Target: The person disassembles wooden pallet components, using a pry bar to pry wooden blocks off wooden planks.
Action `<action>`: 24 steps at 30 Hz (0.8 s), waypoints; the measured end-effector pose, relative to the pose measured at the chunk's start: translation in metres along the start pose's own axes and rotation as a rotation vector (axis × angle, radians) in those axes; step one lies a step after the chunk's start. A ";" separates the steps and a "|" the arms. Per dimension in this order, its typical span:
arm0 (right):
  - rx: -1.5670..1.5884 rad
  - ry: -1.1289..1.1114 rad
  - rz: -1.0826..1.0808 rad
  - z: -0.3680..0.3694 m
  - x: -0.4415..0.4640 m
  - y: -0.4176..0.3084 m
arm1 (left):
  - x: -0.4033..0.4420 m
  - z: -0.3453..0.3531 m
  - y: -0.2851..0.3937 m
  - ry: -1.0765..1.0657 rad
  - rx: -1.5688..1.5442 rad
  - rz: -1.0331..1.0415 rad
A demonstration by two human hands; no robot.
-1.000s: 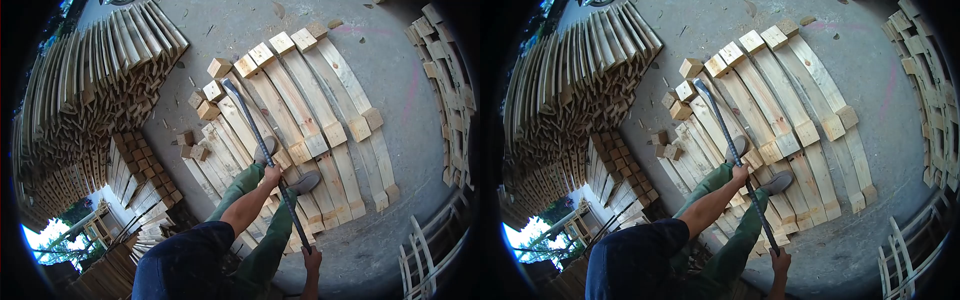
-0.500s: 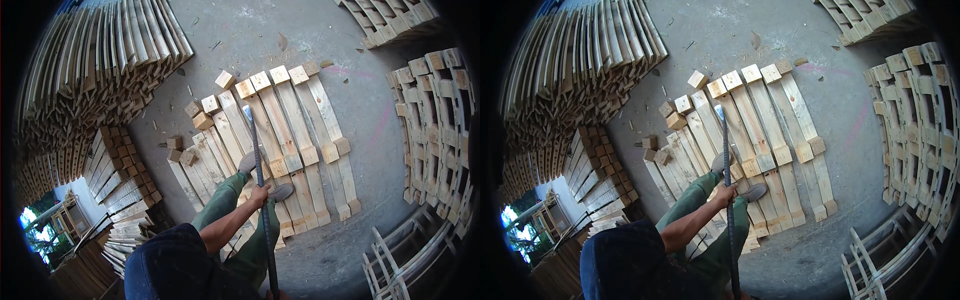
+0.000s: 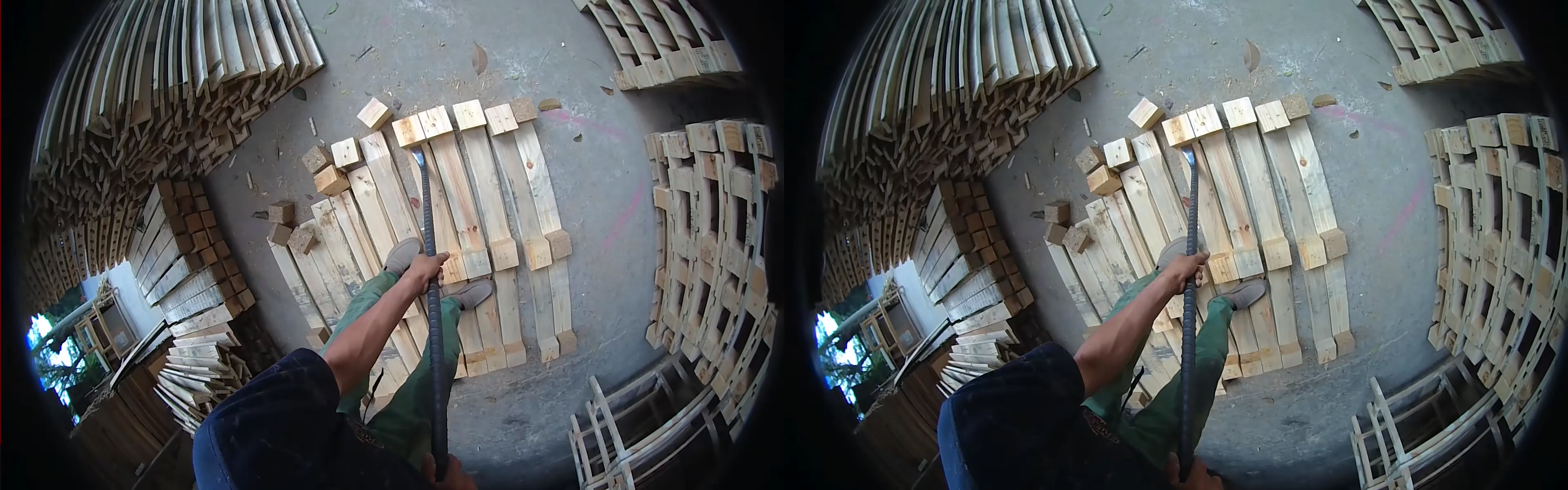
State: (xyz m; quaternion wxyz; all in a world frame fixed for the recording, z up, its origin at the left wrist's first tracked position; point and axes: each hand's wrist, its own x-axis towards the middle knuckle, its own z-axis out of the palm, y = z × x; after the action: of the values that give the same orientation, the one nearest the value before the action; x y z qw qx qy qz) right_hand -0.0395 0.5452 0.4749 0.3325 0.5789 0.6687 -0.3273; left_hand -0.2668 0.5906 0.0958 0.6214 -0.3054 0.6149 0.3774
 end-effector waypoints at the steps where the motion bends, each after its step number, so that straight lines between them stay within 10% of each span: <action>1: -0.019 0.024 0.006 0.003 0.003 0.013 | 0.005 0.006 -0.015 0.015 0.023 -0.017; 9: 0.036 0.153 -0.094 0.135 0.082 0.231 | 0.066 0.065 -0.148 0.346 0.231 0.154; 18: 0.023 0.237 -0.238 0.072 0.028 0.077 | 0.035 0.006 -0.049 0.124 0.107 0.102; 24: 0.111 0.324 -0.305 0.120 0.064 0.157 | 0.057 0.037 -0.081 0.238 0.138 0.097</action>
State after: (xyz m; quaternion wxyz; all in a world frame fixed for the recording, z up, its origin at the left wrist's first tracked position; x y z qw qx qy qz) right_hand 0.1169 0.5005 0.3459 0.1352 0.5334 0.7742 -0.3129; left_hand -0.1808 0.5848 0.0339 0.5444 -0.2745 0.7229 0.3250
